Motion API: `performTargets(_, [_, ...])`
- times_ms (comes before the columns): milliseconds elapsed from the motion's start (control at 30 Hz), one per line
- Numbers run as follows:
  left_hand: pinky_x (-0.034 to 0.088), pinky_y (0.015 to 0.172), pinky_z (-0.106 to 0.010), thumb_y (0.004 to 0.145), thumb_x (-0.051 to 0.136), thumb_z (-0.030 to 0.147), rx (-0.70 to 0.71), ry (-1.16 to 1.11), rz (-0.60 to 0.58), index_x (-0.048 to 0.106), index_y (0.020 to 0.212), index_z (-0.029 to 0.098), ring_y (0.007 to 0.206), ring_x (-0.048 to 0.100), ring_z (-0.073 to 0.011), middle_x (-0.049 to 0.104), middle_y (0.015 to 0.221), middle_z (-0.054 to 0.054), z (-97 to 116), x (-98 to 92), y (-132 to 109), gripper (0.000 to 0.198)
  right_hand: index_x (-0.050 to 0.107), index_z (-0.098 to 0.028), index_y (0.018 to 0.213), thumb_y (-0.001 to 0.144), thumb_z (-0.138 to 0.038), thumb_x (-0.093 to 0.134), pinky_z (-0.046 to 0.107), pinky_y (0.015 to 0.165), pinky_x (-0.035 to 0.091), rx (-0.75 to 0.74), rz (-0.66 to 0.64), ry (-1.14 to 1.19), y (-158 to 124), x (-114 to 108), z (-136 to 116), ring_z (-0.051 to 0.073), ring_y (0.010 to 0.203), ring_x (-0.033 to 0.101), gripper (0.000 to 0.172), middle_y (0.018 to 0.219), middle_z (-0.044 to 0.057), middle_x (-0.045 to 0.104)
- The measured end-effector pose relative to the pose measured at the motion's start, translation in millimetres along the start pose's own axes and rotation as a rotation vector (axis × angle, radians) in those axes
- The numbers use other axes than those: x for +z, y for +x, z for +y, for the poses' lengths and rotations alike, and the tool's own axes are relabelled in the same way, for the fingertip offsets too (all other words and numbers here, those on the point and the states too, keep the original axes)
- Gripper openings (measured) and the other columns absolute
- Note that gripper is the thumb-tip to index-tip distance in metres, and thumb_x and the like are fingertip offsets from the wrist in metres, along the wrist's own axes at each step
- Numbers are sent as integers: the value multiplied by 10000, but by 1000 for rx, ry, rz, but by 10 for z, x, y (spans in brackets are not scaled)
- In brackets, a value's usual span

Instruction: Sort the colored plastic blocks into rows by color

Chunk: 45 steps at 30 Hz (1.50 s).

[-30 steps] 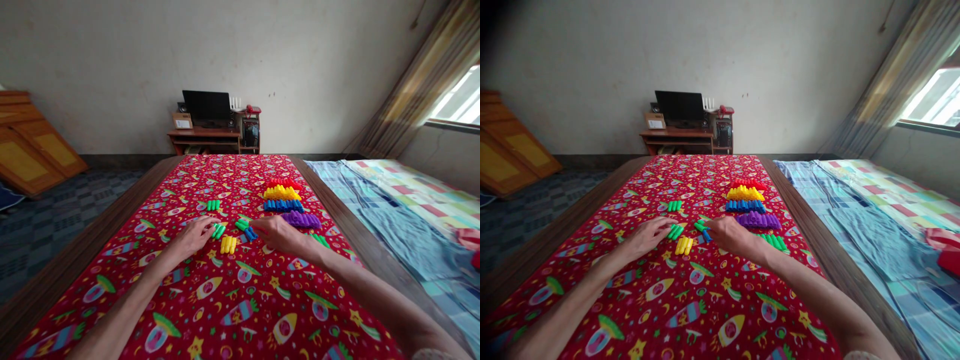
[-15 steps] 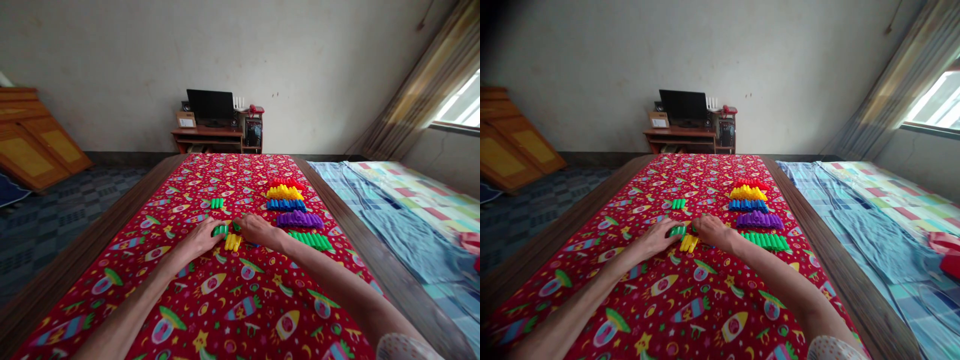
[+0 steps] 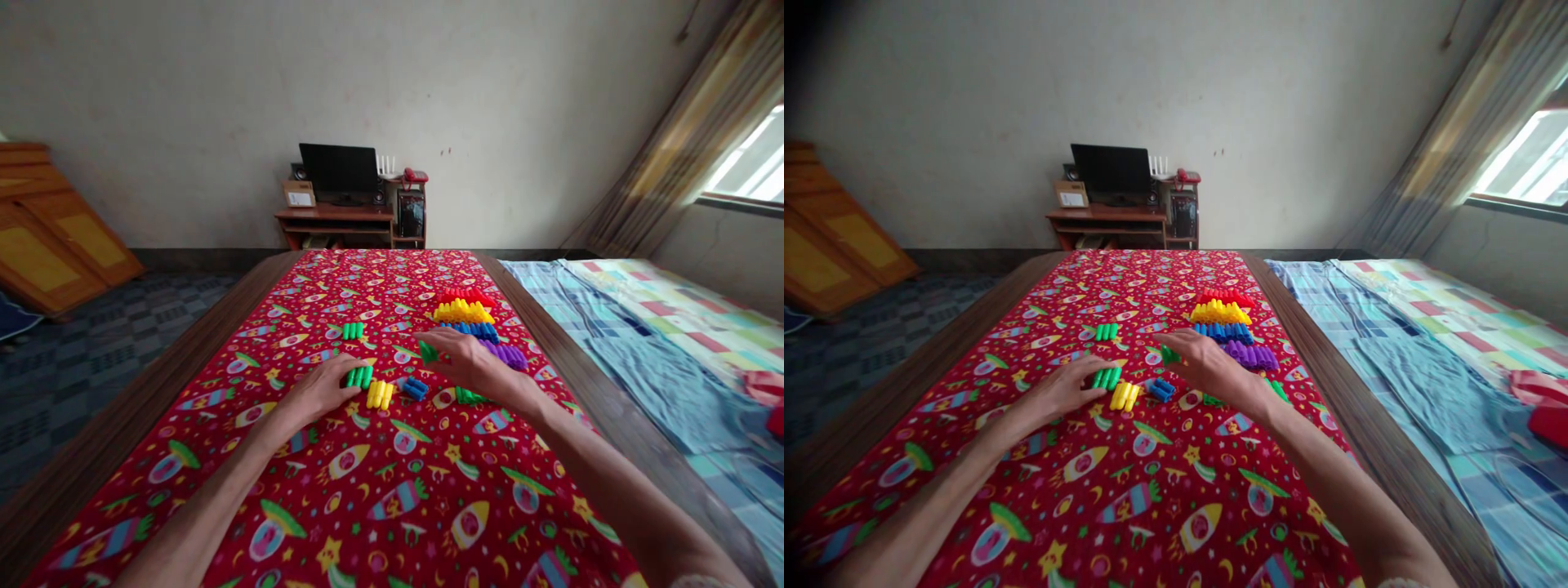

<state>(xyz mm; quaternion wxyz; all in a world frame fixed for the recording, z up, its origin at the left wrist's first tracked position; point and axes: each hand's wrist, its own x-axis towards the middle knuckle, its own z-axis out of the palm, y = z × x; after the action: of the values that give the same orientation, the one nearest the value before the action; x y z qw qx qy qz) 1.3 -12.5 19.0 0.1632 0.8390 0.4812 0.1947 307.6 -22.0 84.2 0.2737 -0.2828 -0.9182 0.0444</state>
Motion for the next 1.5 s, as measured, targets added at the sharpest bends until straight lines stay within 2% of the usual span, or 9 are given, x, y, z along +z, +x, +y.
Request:
performTargets(167, [541, 858, -378, 756, 631, 312, -61, -38, 81, 683, 1139, 211, 994, 655, -258, 683, 1183, -90, 26, -48, 67, 400, 542, -203, 1350, 898, -237, 610, 340, 838, 574, 222, 38, -45, -869, -488, 272, 228, 1017, 693, 458, 1174, 129, 697])
performTargets(367, [576, 752, -362, 745, 633, 345, -98, -135, 88, 639, 1217, 198, 817, 677, -223, 670, 1231, -103, 177, -18, 94, 494, 539, -204, 1354, 901, -190, 590, 370, 853, 584, 189, -60, -71, -1260, -407, 357, 234, 1042, 685, 456, 1179, 145, 692])
performTargets(633, [577, 808, -352, 743, 654, 279, -43, -152, 58, 628, 1223, 225, 953, 679, -237, 680, 1232, -70, 349, -36, 40, 483, 531, -208, 1354, 930, -247, 576, 392, 865, 580, 144, -120, -75, -1204, -379, 288, 241, 1065, 666, 428, 1213, 143, 669])
performTargets(833, [587, 783, -349, 756, 656, 298, -37, -295, 92, 536, 1335, 224, 990, 680, -240, 675, 1216, -87, 452, 12, 44, 596, 612, -159, 1214, 974, -214, 490, 349, 797, 589, 137, 73, -117, -1016, -453, 26, 220, 954, 702, 275, 1073, 131, 717])
performTargets(1000, [578, 788, -360, 779, 689, 365, -26, -337, 113, 414, 1424, 234, 904, 697, -225, 684, 1178, -97, 758, 116, -18, 714, 586, -161, 1236, 979, -241, 491, 364, 836, 583, 11, 59, -55, -667, -180, -275, 227, 1028, 677, 286, 1102, 136, 706])
performTargets(1100, [564, 844, -381, 787, 698, 377, -10, -356, 136, 399, 1425, 247, 1007, 678, -253, 671, 1206, -106, 972, 180, -89, 717, 511, -121, 1319, 969, -309, 515, 436, 921, 552, -56, 58, -88, -465, 46, -435, 284, 1186, 595, 397, 1266, 208, 619])
performTargets(1200, [519, 934, -409, 786, 705, 342, 5, -406, 148, 410, 1409, 257, 1090, 644, -261, 660, 1231, -104, 1101, 222, -139, 695, 507, -101, 1291, 979, -312, 496, 408, 882, 562, -55, 5, -46, -369, 183, -553, 270, 1105, 636, 377, 1195, 212, 644])
performTargets(1333, [526, 870, -364, 755, 731, 493, -49, -732, -2, 484, 1319, 227, 1013, 665, -248, 701, 1109, -97, 1143, 223, -143, 671, 501, -146, 1284, 996, -312, 467, 315, 743, 556, -15, -8, 10, -433, 188, -639, 215, 881, 684, 334, 978, 124, 702])
performTargets(1500, [448, 511, -232, 746, 641, 694, -166, -1082, -289, 616, 909, 160, 521, 599, -129, 660, 653, -9, 1164, 270, -160, 558, 579, -161, 1101, 994, -346, 470, 234, 544, 452, 63, 20, -7, -581, 143, -696, 135, 566, 588, 240, 708, 23, 645])
